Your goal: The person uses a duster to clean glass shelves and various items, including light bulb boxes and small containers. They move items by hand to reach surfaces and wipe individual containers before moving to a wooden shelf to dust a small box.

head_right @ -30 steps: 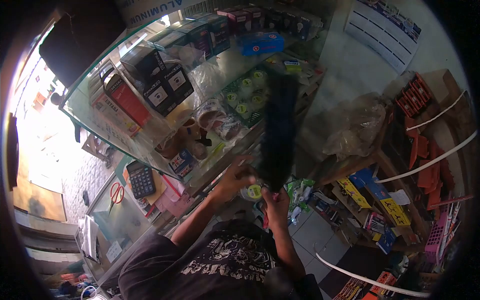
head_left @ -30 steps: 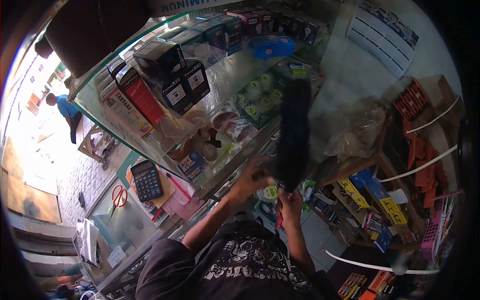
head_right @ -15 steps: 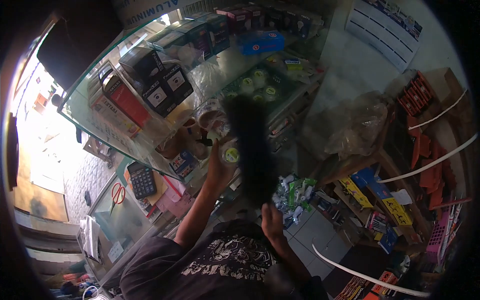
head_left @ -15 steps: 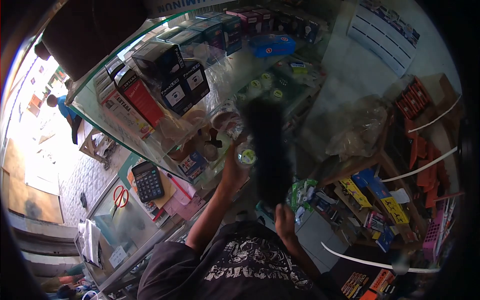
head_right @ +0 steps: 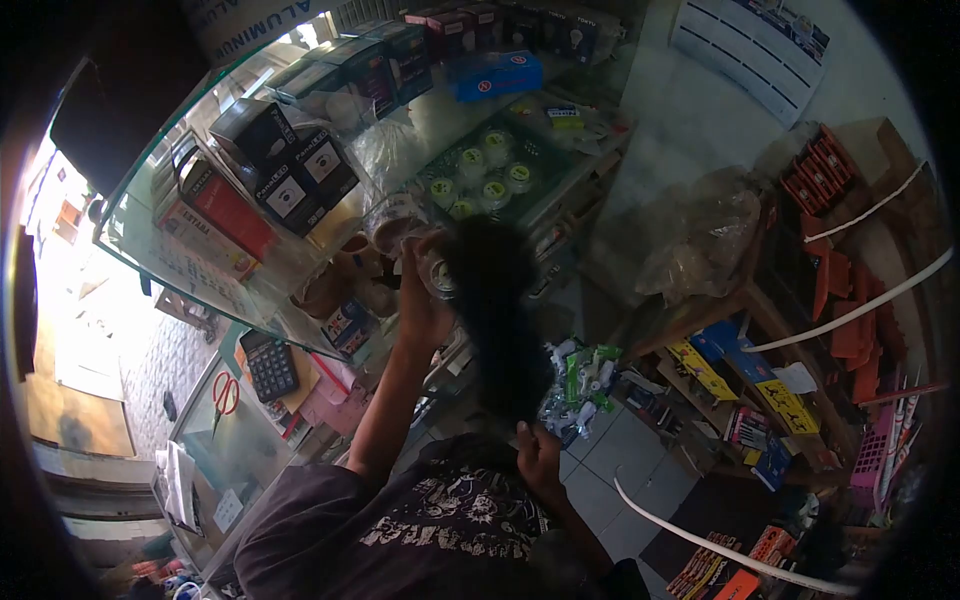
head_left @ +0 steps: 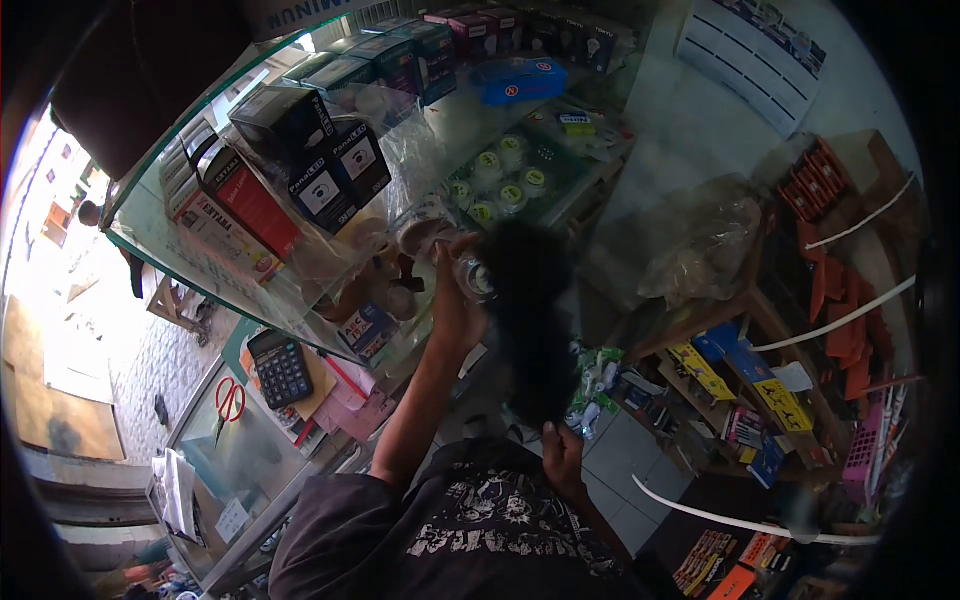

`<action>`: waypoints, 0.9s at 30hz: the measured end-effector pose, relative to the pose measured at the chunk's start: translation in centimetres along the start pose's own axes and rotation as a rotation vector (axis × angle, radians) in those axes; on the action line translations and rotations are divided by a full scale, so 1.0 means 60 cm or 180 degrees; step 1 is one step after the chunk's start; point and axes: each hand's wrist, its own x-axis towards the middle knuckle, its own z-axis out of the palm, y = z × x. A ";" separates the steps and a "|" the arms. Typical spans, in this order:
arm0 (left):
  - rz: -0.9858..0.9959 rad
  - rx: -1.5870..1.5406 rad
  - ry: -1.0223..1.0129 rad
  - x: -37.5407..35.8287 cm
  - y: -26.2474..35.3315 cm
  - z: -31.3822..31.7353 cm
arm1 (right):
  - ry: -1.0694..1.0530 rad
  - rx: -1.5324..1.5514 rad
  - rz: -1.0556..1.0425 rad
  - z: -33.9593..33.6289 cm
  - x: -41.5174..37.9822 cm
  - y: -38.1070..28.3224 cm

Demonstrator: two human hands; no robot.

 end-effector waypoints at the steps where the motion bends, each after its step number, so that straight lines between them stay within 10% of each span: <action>1: -0.0080 -0.0268 0.0007 0.002 -0.002 0.000 | 0.0004 -0.0002 0.0003 -0.003 -0.002 -0.003; 4: -0.0144 -0.0612 -0.0375 0.008 -0.012 -0.010 | -0.0044 -0.0616 -0.0751 -0.007 -0.002 -0.016; 15: 0.0479 0.0648 -0.0194 -0.023 -0.004 0.017 | 0.0665 0.0918 0.0286 -0.031 0.049 -0.002; 17: -0.0558 -0.0027 0.0291 -0.015 -0.022 0.001 | 0.0730 0.1122 0.0455 -0.033 0.069 -0.032; 27: -0.0948 0.1565 0.0192 -0.024 -0.114 0.027 | 0.0364 0.2055 0.0231 -0.002 0.243 -0.142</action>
